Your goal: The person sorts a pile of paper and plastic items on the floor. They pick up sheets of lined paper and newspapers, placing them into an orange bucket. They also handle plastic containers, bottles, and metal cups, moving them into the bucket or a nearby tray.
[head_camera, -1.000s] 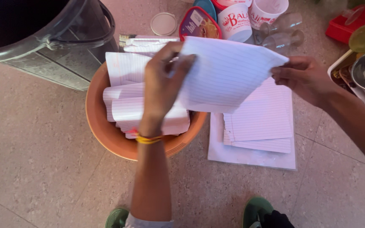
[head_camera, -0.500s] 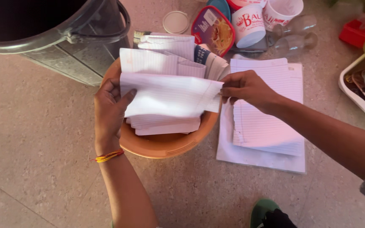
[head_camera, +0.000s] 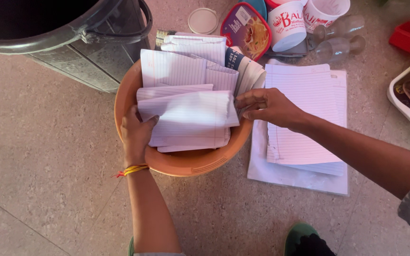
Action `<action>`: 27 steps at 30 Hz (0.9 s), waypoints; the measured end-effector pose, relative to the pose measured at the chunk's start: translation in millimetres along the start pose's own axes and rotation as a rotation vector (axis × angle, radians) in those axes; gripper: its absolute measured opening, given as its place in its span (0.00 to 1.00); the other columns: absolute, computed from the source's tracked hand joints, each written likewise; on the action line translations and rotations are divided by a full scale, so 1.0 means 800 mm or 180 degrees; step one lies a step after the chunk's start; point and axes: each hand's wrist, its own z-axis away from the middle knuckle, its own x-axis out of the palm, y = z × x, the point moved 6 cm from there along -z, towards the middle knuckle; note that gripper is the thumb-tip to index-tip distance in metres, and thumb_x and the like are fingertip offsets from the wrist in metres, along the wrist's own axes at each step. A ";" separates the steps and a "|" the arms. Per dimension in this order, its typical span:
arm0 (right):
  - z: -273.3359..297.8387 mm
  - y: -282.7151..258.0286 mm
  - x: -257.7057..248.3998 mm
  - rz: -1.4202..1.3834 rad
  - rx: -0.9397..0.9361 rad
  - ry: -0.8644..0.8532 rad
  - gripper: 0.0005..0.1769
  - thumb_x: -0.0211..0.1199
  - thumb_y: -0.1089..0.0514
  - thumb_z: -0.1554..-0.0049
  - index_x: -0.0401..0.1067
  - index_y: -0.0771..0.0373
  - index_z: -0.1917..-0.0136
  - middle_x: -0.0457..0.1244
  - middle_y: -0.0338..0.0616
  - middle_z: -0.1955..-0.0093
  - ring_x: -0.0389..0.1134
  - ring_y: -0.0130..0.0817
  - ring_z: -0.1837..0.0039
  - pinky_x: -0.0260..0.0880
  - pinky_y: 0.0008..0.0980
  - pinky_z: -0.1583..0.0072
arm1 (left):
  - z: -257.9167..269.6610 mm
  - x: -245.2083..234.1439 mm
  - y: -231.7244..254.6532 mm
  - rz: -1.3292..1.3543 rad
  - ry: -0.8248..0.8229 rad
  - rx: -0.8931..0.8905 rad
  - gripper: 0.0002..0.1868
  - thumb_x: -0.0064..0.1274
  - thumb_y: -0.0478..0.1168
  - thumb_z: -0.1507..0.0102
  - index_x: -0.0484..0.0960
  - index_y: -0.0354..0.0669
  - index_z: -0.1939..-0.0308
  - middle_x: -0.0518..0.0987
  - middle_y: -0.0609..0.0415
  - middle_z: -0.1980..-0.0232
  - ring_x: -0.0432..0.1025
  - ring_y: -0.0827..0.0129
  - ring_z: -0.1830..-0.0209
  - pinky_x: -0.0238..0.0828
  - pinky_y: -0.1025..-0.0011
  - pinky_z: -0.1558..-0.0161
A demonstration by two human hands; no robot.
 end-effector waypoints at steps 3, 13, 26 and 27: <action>0.002 -0.005 0.002 -0.0043 -0.0132 -0.0066 0.26 0.66 0.64 0.47 0.70 0.65 0.35 0.70 0.47 0.39 0.73 0.34 0.40 0.73 0.34 0.38 | -0.004 0.008 -0.010 0.0299 0.0414 0.0165 0.34 0.69 0.31 0.48 0.71 0.33 0.40 0.79 0.43 0.43 0.75 0.54 0.43 0.71 0.63 0.41; 0.024 0.038 -0.053 -0.0189 0.0216 0.0513 0.18 0.67 0.65 0.47 0.75 0.68 0.43 0.71 0.47 0.47 0.74 0.32 0.48 0.77 0.32 0.46 | 0.017 -0.012 0.078 0.0313 0.0633 0.1197 0.34 0.51 0.20 0.42 0.65 0.32 0.31 0.72 0.34 0.30 0.67 0.47 0.28 0.61 0.58 0.29; 0.097 0.156 -0.150 -0.0101 0.0766 0.1428 0.15 0.67 0.64 0.45 0.76 0.66 0.44 0.71 0.47 0.49 0.72 0.32 0.47 0.73 0.32 0.47 | 0.132 0.119 0.264 0.1530 -0.0863 0.1499 0.23 0.52 0.28 0.33 0.74 0.40 0.33 0.81 0.45 0.41 0.77 0.58 0.45 0.75 0.65 0.40; 0.103 0.163 -0.156 -0.0014 0.0853 0.1492 0.15 0.67 0.64 0.45 0.76 0.66 0.44 0.71 0.47 0.49 0.72 0.32 0.47 0.73 0.32 0.47 | 0.145 0.137 0.277 0.1671 -0.1002 0.1714 0.24 0.52 0.27 0.33 0.73 0.40 0.32 0.79 0.45 0.37 0.75 0.58 0.39 0.74 0.65 0.37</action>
